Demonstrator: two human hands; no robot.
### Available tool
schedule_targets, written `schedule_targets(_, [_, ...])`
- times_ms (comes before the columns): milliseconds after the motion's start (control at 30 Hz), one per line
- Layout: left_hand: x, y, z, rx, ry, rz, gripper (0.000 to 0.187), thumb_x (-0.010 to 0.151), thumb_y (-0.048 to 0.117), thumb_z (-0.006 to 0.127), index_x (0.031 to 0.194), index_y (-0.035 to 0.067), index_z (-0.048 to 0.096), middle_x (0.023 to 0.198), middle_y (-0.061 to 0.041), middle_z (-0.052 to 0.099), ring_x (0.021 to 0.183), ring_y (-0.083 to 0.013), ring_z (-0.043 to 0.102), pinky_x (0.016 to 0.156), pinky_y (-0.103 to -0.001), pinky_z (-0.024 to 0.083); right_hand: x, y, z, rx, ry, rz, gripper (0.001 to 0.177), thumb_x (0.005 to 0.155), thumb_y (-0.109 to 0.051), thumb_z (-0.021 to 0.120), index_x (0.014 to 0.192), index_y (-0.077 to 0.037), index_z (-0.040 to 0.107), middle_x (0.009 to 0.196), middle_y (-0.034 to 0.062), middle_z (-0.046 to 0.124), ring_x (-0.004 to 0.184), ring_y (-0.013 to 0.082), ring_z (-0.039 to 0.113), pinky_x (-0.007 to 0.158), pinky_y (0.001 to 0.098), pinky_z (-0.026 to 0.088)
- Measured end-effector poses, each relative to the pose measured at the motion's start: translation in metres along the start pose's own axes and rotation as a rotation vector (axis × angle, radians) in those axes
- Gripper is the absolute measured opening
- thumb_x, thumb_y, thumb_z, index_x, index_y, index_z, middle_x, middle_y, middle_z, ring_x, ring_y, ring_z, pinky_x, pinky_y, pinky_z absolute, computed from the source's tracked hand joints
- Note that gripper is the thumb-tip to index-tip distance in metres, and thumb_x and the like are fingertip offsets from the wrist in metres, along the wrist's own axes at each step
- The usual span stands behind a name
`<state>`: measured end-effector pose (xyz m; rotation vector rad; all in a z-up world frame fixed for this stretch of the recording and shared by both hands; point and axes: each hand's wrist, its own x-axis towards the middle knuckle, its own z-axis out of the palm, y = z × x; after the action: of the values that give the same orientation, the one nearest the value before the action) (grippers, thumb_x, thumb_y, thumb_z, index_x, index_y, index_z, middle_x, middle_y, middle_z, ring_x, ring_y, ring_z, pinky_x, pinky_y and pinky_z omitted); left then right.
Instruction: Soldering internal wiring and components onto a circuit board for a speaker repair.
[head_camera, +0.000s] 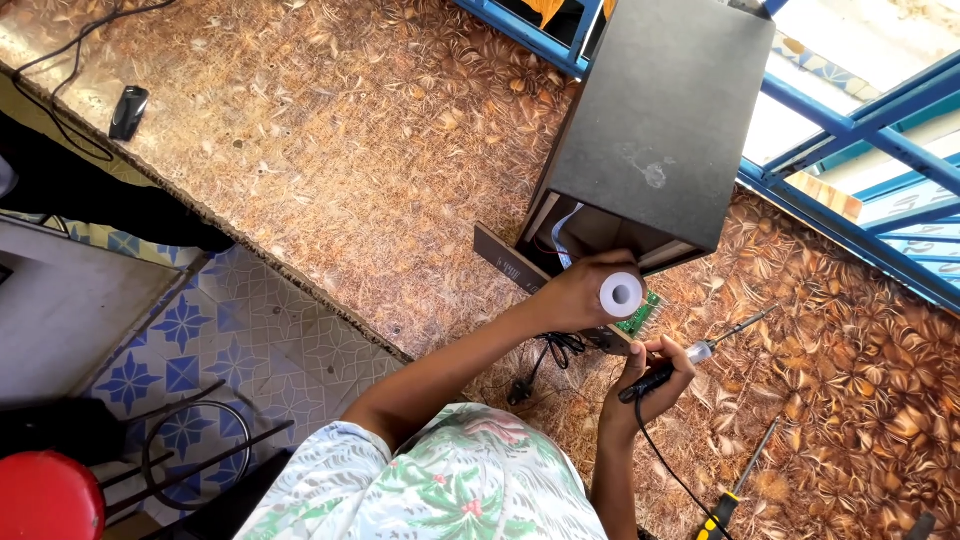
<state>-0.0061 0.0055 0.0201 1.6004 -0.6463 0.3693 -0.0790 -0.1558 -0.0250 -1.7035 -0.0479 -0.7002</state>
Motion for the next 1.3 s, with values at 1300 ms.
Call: schedule_targets(1300, [0.004,0.018,-0.014,-0.133,-0.021,-0.099,0.017,0.091,0.021,0.078,0.104,0.016,0.068,0.107,-0.001,0.063,0.096,-0.0172,0.07,0.091,-0.032,0.058,0.0,-0.031,0.006,-0.076,-0.036,-0.059,0.023,0.109,-0.025,0.061,0.12,-0.007,0.05,0.104,0.0064,0.055,0.092,0.0157,0.053,0.082,0.0307,0.045])
